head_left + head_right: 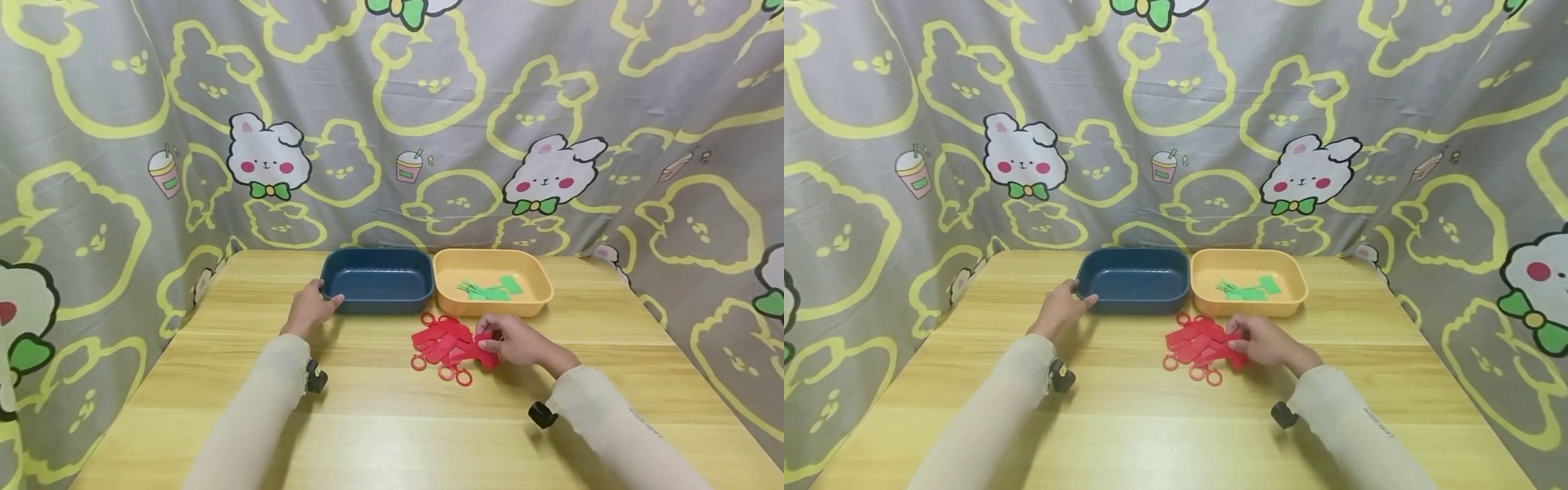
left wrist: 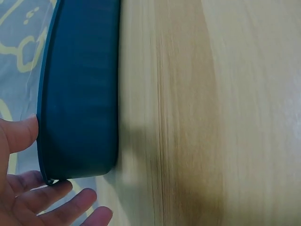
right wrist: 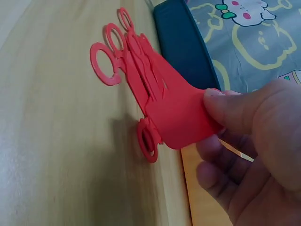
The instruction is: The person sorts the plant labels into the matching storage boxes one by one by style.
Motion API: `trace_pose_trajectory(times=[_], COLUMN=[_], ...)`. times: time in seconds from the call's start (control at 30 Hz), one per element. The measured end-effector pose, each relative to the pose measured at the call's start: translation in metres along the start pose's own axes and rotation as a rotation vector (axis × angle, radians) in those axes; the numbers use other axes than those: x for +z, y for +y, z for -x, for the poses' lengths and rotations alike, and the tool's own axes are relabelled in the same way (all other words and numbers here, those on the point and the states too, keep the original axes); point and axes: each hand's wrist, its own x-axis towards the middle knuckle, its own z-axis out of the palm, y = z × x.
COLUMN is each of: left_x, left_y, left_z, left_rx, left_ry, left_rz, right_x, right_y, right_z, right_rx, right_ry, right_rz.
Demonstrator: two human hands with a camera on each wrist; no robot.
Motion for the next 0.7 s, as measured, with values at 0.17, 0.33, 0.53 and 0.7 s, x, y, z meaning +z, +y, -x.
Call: trace_pose_trajectory(times=[0.17, 0.33, 0.53, 0.7], left_x=[0.003, 0.005, 0.006, 0.006], left_y=[0.002, 0.003, 0.005, 0.008], left_z=[-0.003, -0.007, -0.006, -0.006], left_rx=[-0.028, -0.042, -0.076, -0.082], left_ry=[0.010, 0.012, -0.023, -0.030], left_rz=[0.026, 0.055, 0.109, 0.136], right_x=[-0.001, -0.004, -0.005, -0.007], right_y=[0.000, -0.003, -0.006, -0.009], right_z=[-0.003, -0.007, -0.014, -0.019], right_rx=[-0.009, -0.009, -0.038, -0.062], right_ry=[0.048, 0.073, 0.123, 0.174], right_rz=[-0.002, 0.001, 0.019, 0.027])
